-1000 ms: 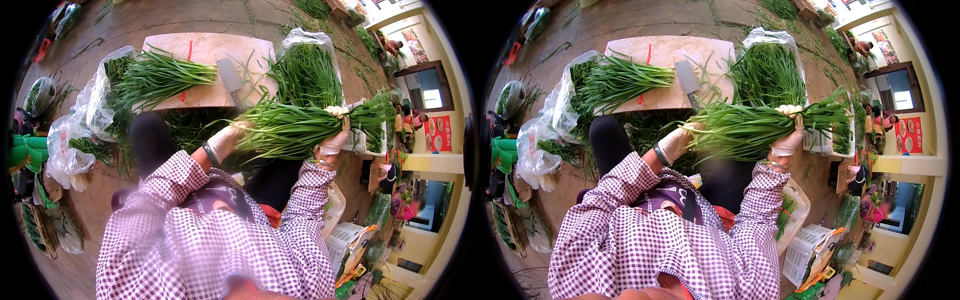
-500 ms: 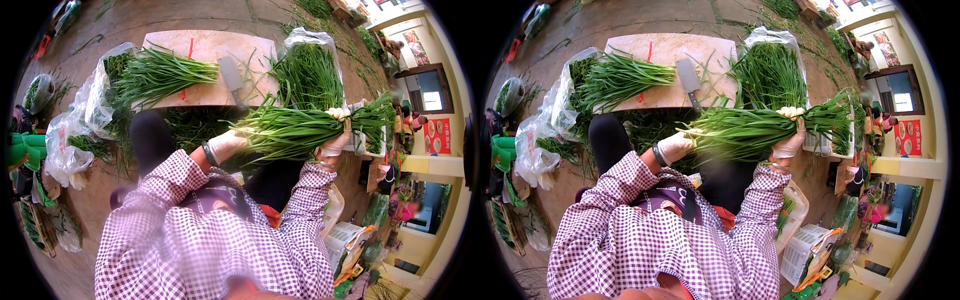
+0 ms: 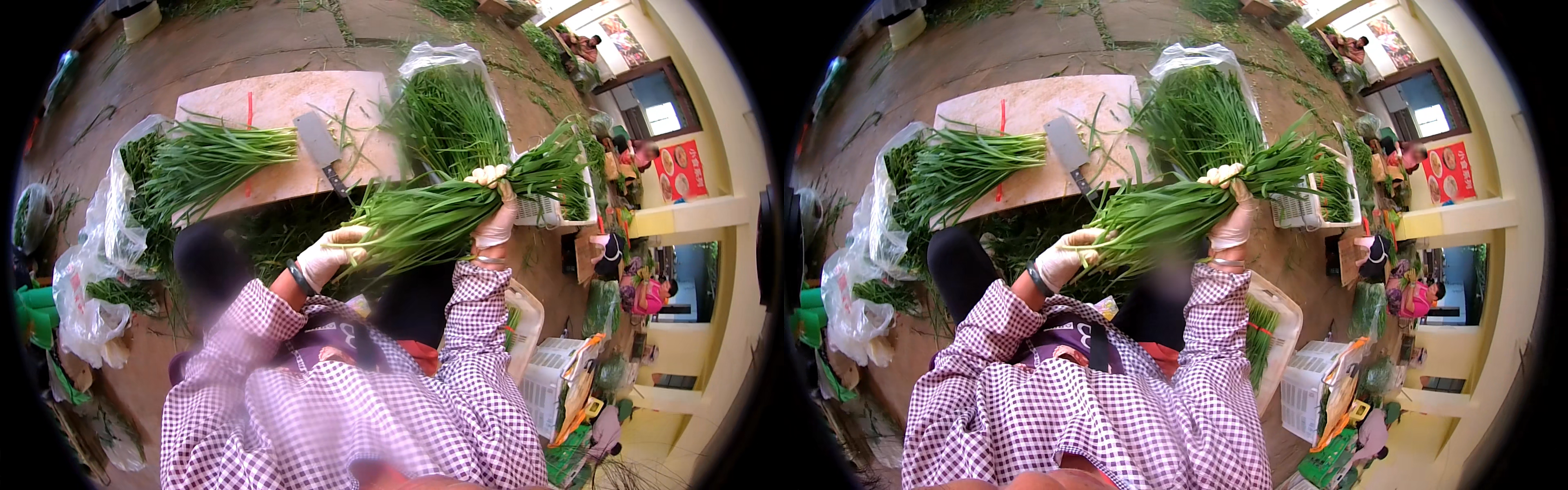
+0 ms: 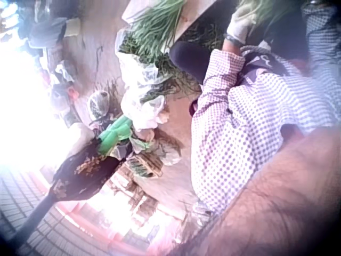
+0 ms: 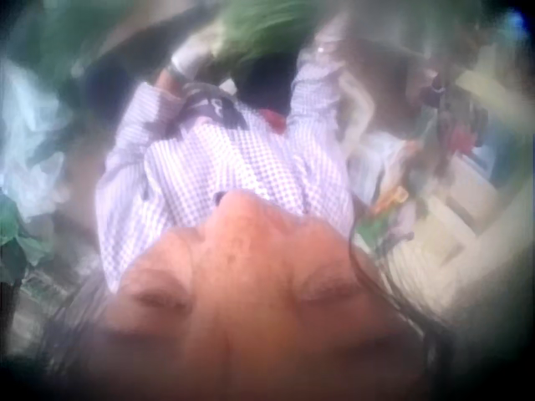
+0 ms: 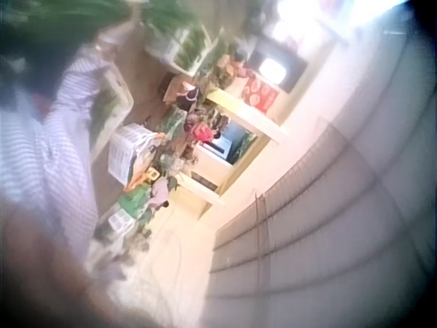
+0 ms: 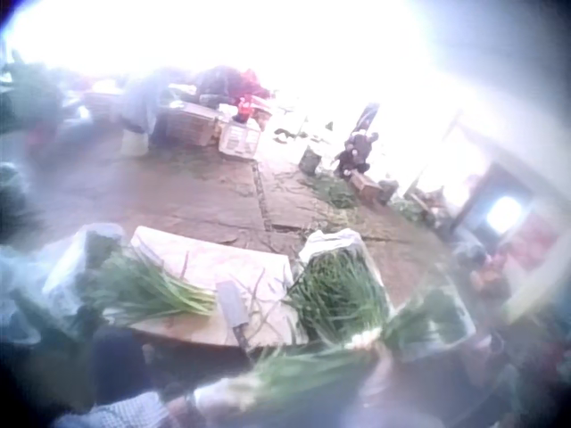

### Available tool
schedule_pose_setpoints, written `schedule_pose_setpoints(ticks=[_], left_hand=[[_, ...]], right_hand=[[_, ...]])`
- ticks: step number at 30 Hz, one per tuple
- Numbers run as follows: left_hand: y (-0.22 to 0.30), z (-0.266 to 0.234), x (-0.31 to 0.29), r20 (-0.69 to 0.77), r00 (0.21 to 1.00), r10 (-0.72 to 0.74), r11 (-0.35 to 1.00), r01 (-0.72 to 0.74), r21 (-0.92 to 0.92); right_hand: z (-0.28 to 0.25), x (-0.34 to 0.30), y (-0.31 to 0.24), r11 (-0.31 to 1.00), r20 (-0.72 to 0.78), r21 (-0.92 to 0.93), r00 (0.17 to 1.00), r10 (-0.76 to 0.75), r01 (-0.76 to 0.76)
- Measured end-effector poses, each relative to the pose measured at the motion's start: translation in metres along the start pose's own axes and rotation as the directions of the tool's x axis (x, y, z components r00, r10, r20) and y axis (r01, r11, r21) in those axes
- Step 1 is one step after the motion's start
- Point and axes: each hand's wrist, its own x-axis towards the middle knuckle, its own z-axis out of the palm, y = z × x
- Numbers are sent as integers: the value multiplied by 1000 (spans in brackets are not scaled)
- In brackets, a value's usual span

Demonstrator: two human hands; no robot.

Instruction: The person trims the roots off green vegetables using a knife, removes damaged stalks by hand, and organizes the trimmed vegetables into neat bundles.

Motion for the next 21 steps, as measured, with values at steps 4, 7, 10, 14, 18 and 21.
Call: schedule_pose_setpoints(ticks=[4, 7, 10, 14, 18, 21], left_hand=[[-14, 5, 5, -147, 986, 73, 992, -57, 109], [-17, -1, 5, -173, 973, 150, 974, -115, 194], [-16, -4, 0, -41, 965, 260, 950, -248, 190], [-12, -28, -1, -2, 997, 80, 889, -71, 452], [-10, -60, -8, -42, 995, 86, 495, -6, 869], [3, -61, -16, -453, 847, -279, 57, 486, 872]], right_hand=[[-5, -3, -1, 1000, -18, -10, 1000, -14, 13], [-12, -6, -1, 999, -24, -40, 999, -21, 20], [-16, -7, -6, 999, -60, -44, 998, -33, 31], [-35, -10, -24, 992, -160, -111, 984, -72, 54], [-49, -10, -48, 990, -191, -107, 976, -107, 88], [-47, -14, -62, 991, -233, -66, 964, -127, 115]])
